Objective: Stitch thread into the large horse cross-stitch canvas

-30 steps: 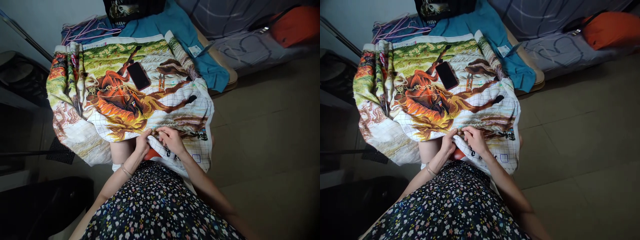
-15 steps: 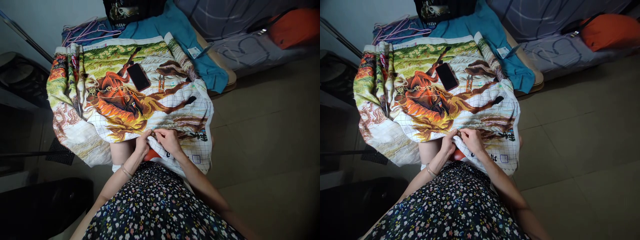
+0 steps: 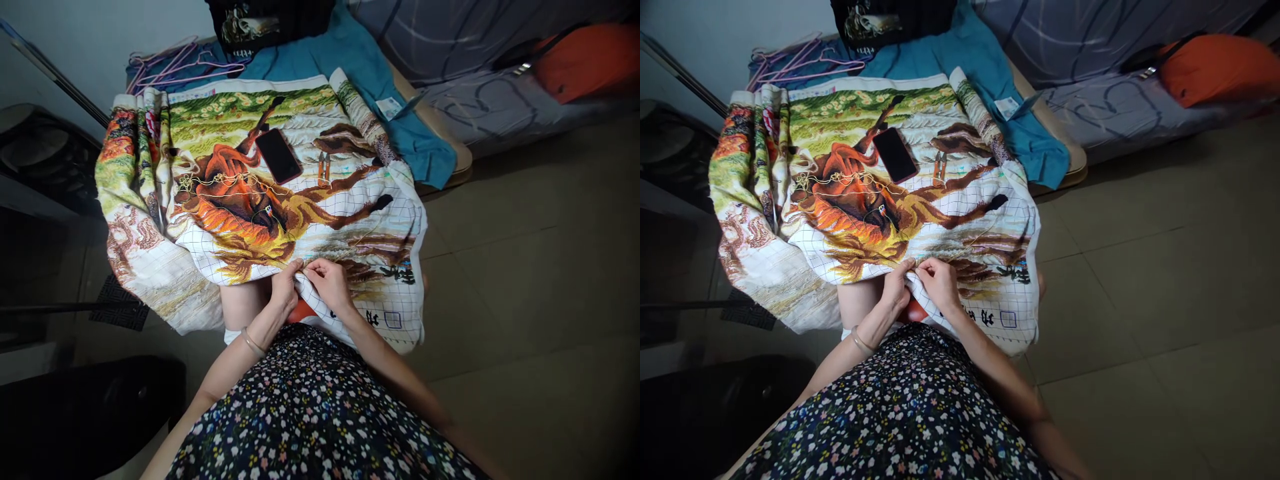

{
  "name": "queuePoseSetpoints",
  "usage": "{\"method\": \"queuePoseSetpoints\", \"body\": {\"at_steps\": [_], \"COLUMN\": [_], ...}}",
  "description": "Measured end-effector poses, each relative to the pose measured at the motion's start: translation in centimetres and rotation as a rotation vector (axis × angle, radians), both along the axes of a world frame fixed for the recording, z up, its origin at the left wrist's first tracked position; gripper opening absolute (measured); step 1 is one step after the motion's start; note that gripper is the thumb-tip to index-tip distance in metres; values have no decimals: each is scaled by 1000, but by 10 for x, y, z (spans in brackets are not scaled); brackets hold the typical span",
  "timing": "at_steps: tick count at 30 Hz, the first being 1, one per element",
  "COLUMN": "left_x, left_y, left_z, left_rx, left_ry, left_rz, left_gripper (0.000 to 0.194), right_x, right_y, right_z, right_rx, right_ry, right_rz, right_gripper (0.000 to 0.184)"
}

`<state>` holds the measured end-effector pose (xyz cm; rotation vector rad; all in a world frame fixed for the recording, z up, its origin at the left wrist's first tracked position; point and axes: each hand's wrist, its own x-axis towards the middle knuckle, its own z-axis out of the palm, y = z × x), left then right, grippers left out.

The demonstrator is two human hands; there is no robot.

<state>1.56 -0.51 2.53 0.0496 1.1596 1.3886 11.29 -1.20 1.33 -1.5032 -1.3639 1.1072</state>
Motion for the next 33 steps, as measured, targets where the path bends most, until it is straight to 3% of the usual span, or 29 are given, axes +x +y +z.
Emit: {"method": "queuePoseSetpoints", "body": {"at_steps": [5,16,23,33], "left_x": [0,0,0,0], "left_y": [-1,-1,-1,-2], "left_z": [3,0,1,1], "left_rx": [11,35,30,14], "left_ry": [-26,-71,-78,-91], "left_rz": [2,-35,-25,-53], "left_gripper": [21,22,21,20], "right_x": [-1,6,6,3], "right_y": [-2,0,1,3], "right_z": [-3,19,16,21], "right_rx": [20,-139,-127,-250], "right_ry": [46,177,167,266], "right_rz": [-29,26,32,-3], "right_gripper": [19,26,28,23]}}
